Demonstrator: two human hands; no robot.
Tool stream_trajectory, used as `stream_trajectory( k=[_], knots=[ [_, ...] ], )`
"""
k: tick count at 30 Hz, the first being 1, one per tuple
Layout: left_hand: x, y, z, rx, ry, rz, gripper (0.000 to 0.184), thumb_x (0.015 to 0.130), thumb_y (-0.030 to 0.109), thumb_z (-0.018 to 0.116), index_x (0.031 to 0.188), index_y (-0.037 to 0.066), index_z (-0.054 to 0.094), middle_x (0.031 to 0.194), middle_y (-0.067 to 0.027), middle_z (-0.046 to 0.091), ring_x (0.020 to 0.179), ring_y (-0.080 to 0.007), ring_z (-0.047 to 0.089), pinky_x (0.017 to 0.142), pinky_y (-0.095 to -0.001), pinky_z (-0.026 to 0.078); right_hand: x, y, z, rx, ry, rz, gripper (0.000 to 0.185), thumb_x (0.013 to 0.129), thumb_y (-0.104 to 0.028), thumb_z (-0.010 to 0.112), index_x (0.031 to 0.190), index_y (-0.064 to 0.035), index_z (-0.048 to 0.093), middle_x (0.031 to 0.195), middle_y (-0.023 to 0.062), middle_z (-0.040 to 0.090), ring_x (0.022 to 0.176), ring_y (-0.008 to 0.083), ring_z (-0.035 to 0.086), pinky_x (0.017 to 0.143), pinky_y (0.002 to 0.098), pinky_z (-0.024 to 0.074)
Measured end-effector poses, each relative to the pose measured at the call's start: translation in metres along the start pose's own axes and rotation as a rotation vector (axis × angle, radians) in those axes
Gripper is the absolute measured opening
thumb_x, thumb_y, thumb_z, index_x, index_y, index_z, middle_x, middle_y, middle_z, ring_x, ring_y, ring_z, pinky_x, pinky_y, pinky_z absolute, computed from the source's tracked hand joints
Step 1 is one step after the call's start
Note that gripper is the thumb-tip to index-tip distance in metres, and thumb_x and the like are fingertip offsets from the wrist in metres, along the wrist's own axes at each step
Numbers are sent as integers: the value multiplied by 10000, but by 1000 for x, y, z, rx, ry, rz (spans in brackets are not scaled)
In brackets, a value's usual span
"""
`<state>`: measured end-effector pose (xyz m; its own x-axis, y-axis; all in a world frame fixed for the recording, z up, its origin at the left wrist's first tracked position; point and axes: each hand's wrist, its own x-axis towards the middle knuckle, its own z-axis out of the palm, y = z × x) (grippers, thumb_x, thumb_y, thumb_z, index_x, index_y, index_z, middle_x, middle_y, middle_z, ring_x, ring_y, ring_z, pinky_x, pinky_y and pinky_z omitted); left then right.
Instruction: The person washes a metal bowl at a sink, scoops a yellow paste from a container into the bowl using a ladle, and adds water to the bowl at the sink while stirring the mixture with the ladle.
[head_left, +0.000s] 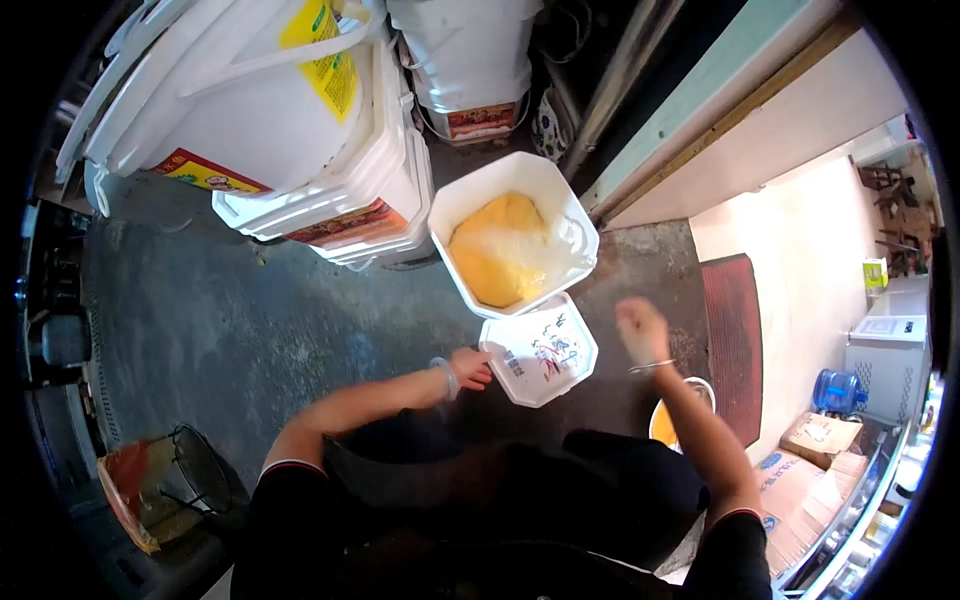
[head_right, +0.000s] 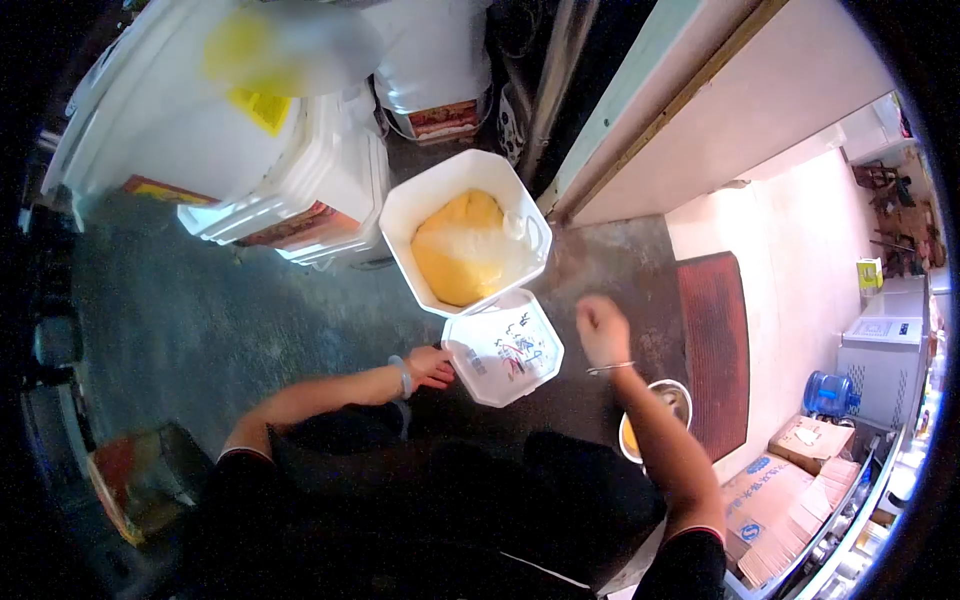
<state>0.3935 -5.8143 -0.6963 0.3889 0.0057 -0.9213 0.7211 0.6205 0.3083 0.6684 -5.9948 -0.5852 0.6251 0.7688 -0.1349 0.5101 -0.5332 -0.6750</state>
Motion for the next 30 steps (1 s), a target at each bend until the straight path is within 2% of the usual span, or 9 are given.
stream_trajectory(
  k=[5,8,10,14,17,22,24,26,30],
  knots=[
    [-13,3,6,50,-43,78,431,838,315,568,1113,-1,468,1071,-168,524,929,-293,578,729,-424,519,-35,63,91,-153,-73,181,404,789,-248,607,1091,12,542,1004,195,585,885,258,577,731,357,465],
    [-36,12,10,-12,-77,76,424,844,273,567,1155,9,451,1109,-153,527,945,-271,588,740,-401,528,-48,46,78,58,-194,481,373,828,-308,522,1006,17,563,963,231,595,883,373,570,775,408,441],
    [-54,22,12,66,-451,97,384,859,239,550,1161,16,472,1085,-139,562,916,-229,605,751,-363,532,-70,72,68,155,-350,407,421,832,-386,514,941,13,591,862,226,610,813,341,599,741,395,443],
    [-91,42,37,222,-506,270,352,881,285,539,1121,28,526,988,-107,611,839,-172,617,758,-309,527,-116,41,5,489,-150,398,304,831,-234,602,1001,17,599,803,36,619,740,91,537,683,245,447],
    [-117,78,55,372,-593,390,430,870,310,562,1183,33,462,1010,-88,597,818,-151,608,752,-291,524,-104,8,-46,273,143,33,447,821,-64,584,1244,9,458,1047,123,613,885,117,571,785,259,456],
    [-186,129,50,67,67,906,284,863,205,577,998,1,433,839,-110,566,665,-153,599,542,-268,528,-12,-91,-73,164,168,-103,398,837,-106,556,1218,-16,485,971,163,615,843,170,602,749,280,462],
    [-183,132,30,-30,222,968,236,863,148,556,1005,0,440,788,-99,558,636,-161,601,516,-285,526,31,-116,-62,72,87,-195,374,848,-96,549,1210,-21,497,984,155,588,891,159,570,765,263,449],
    [-164,132,7,-70,378,954,246,851,143,568,1014,-2,454,790,-101,571,638,-155,602,500,-280,517,76,-120,-39,-22,55,-249,344,831,-218,551,1151,-92,539,906,157,567,774,325,567,720,380,456],
    [-131,136,-4,78,674,952,268,879,159,514,1073,-10,441,908,-148,583,719,-240,615,603,-356,515,125,-114,-4,-366,134,-424,300,827,-228,523,1106,-122,560,937,137,534,884,321,536,745,415,455]
  ],
)
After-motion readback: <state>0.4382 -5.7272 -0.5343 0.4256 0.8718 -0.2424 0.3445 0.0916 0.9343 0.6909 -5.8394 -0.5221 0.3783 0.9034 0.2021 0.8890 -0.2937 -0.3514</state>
